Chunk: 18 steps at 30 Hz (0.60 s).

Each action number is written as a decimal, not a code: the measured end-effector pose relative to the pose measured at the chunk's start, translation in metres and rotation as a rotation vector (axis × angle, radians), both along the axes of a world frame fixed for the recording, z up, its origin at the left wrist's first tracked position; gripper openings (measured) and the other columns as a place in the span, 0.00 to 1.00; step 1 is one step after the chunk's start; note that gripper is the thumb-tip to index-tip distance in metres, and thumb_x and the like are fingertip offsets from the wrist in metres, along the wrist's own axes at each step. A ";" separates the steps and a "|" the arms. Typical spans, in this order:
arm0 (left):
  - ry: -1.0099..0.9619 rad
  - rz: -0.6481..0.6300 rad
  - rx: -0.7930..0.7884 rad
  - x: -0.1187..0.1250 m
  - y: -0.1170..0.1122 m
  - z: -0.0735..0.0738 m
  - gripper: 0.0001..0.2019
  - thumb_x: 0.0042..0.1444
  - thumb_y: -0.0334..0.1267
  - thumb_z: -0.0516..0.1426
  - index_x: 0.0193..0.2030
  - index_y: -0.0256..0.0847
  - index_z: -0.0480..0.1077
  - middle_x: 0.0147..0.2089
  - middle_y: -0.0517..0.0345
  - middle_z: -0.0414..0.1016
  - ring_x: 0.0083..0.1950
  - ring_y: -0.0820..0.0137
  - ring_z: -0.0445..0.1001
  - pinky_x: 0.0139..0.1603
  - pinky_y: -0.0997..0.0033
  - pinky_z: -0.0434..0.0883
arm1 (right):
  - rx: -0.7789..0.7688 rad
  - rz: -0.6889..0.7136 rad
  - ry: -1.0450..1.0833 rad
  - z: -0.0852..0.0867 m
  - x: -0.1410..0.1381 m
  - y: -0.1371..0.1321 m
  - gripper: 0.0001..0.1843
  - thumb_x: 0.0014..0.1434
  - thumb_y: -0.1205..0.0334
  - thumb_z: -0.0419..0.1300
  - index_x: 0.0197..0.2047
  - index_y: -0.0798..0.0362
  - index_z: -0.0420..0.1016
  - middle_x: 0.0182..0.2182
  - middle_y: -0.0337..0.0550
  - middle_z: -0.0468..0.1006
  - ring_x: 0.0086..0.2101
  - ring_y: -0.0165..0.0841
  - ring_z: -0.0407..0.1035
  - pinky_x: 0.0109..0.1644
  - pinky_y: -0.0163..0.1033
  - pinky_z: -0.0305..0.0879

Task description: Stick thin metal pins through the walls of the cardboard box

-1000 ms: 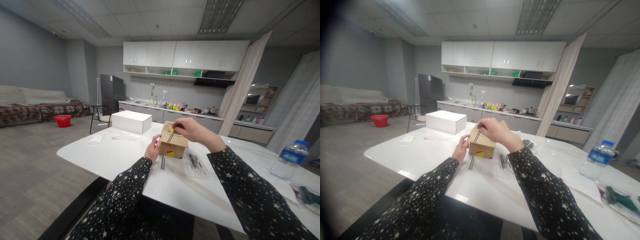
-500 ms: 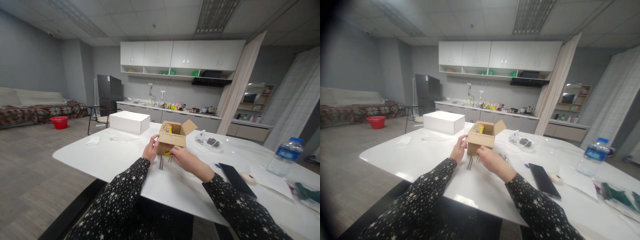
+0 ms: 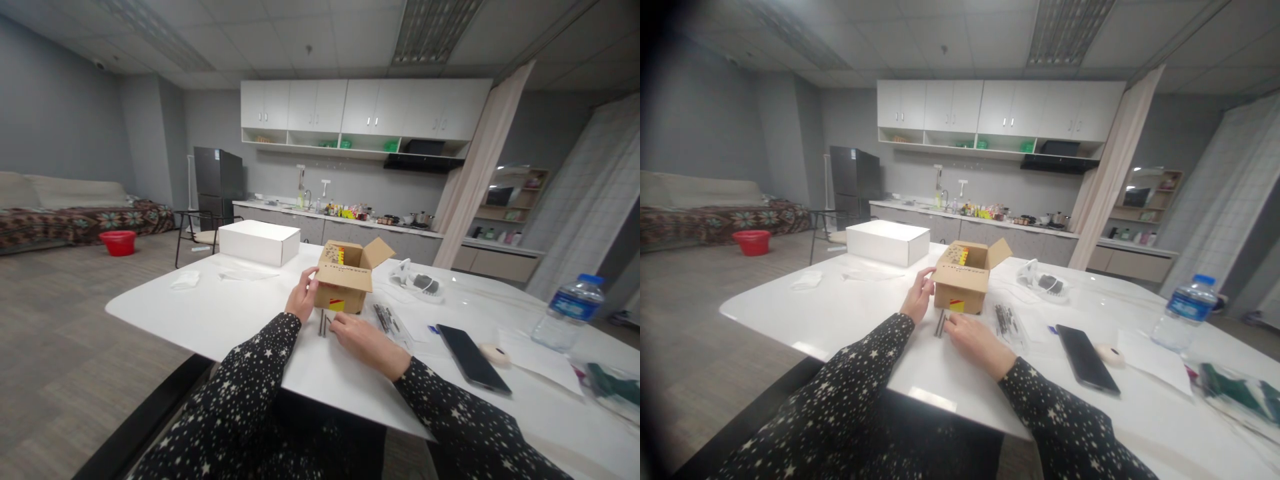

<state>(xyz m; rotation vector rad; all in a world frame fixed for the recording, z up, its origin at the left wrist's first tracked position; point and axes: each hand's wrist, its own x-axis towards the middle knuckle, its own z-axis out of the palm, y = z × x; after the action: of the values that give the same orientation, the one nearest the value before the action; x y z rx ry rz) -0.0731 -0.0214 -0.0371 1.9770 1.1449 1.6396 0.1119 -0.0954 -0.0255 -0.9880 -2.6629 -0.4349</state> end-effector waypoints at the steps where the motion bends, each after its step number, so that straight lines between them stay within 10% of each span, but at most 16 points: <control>1: -0.004 -0.001 0.001 -0.001 0.000 0.000 0.22 0.66 0.49 0.43 0.62 0.45 0.59 0.29 0.64 0.64 0.31 0.70 0.67 0.38 0.70 0.65 | -0.006 0.007 0.003 -0.005 -0.001 0.001 0.14 0.61 0.77 0.47 0.35 0.53 0.69 0.34 0.43 0.73 0.31 0.32 0.68 0.34 0.36 0.65; 18: -0.029 -0.007 -0.013 -0.006 -0.005 -0.004 0.22 0.65 0.48 0.43 0.63 0.46 0.60 0.29 0.63 0.64 0.33 0.70 0.68 0.41 0.69 0.67 | -0.045 0.027 -0.048 -0.018 -0.014 -0.001 0.13 0.63 0.75 0.49 0.35 0.52 0.71 0.35 0.46 0.73 0.33 0.37 0.69 0.39 0.42 0.67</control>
<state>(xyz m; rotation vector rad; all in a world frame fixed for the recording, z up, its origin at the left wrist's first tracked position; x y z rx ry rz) -0.0787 -0.0259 -0.0416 1.9409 1.1336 1.6482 0.0977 -0.0969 -0.0435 -0.9651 -2.7364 -0.3997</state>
